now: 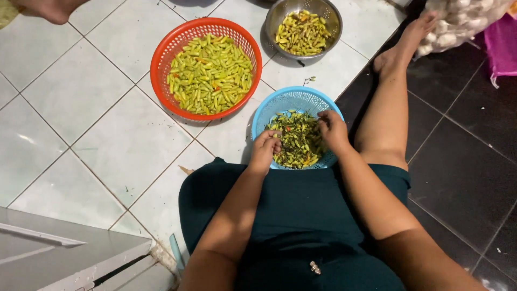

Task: Removing stems from green chilies by hand and placing them into a colander while sitting on the floor.

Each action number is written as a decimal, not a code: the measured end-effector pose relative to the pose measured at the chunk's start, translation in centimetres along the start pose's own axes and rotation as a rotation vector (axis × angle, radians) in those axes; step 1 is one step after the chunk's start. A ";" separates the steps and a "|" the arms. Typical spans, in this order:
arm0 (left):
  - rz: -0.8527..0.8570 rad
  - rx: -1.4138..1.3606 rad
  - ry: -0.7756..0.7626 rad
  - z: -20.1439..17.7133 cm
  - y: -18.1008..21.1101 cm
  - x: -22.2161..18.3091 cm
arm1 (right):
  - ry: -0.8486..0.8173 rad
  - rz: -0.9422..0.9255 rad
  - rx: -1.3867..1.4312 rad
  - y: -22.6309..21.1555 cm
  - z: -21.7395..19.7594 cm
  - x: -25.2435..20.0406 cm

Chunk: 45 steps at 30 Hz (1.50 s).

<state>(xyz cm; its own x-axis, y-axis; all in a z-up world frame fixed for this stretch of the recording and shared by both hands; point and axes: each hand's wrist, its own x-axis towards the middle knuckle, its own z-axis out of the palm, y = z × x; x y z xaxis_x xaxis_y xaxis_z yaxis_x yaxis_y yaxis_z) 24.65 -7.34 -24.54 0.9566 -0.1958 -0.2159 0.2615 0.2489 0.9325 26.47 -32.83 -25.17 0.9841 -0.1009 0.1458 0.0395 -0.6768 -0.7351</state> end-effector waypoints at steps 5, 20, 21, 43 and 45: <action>-0.033 -0.036 0.004 0.1 -0.5 0.6 | -0.112 0.152 0.135 2.7 0.8 2.1; 0.032 -0.048 -0.053 -0.6 -4.6 2.7 | -0.061 -0.255 -0.383 1.7 3.1 2.6; 0.013 -0.052 -0.071 -0.5 -4.3 2.5 | -0.134 -0.125 -0.009 1.8 3.3 2.0; 0.332 0.598 0.008 0.9 -1.4 0.5 | -0.200 -0.237 0.283 -4.3 2.1 -0.7; 0.318 0.585 0.028 1.0 -1.2 0.4 | -0.132 -0.326 0.137 -5.5 2.3 -0.6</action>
<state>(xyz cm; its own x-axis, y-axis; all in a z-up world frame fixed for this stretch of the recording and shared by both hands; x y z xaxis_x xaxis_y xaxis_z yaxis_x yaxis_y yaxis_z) 24.57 -8.67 -25.42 0.9806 -0.1710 0.0960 -0.1399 -0.2671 0.9535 26.09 -27.37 -22.79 0.9294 0.2046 0.3072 0.3687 -0.5529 -0.7472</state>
